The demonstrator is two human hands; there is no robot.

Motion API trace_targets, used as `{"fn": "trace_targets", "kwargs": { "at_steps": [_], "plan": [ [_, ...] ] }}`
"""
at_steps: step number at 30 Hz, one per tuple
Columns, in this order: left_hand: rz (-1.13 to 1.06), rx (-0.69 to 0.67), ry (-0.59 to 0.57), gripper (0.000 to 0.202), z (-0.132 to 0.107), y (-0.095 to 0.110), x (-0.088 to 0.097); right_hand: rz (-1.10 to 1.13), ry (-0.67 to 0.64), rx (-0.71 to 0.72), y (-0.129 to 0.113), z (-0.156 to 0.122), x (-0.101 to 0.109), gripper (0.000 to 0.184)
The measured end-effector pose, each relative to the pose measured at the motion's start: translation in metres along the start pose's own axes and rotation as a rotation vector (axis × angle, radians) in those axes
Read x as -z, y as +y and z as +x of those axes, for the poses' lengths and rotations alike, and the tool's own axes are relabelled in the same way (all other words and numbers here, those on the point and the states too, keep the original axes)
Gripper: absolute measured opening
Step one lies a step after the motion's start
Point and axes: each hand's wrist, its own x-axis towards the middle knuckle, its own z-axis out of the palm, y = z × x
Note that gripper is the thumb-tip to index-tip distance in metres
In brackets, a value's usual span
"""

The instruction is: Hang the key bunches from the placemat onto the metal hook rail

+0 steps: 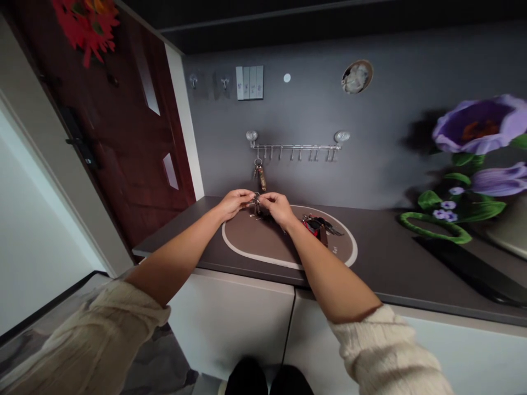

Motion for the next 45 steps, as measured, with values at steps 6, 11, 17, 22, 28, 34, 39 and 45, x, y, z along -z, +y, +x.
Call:
{"fn": "trace_targets", "kwargs": {
  "at_steps": [6, 11, 17, 22, 28, 34, 39, 45],
  "plan": [
    [-0.018, 0.029, -0.003, 0.022, 0.000, -0.001, -0.003, -0.024, 0.050, 0.007, -0.002, 0.001, 0.000, 0.027],
    [0.002, 0.004, -0.010, 0.028, -0.001, -0.001, -0.004, -0.045, 0.080, 0.055, 0.000, 0.002, 0.002, 0.025],
    [0.043, -0.049, 0.009, 0.032, -0.003, 0.001, -0.009, -0.006, 0.053, 0.058, -0.001, 0.001, 0.004, 0.024],
    [0.040, -0.068, 0.059, 0.033, -0.004, 0.004, -0.010, 0.051, 0.107, 0.033, -0.002, 0.002, 0.006, 0.026],
    [0.088, -0.050, 0.153, 0.032, 0.000, 0.000, -0.006, 0.266, 0.143, -0.048, -0.011, 0.007, 0.003, 0.024],
    [0.179, -0.045, 0.199, 0.030, 0.001, -0.002, -0.004, 0.341, 0.183, -0.107, -0.030, 0.030, 0.003, 0.006],
    [0.293, -0.037, 0.249, 0.022, 0.000, -0.001, -0.005, 0.380, 0.252, -0.130, -0.044, 0.058, 0.000, 0.009],
    [0.341, -0.016, 0.285, 0.015, -0.001, 0.000, -0.006, 0.399, 0.358, -0.163, -0.057, 0.087, -0.007, 0.011]
  ]
}}
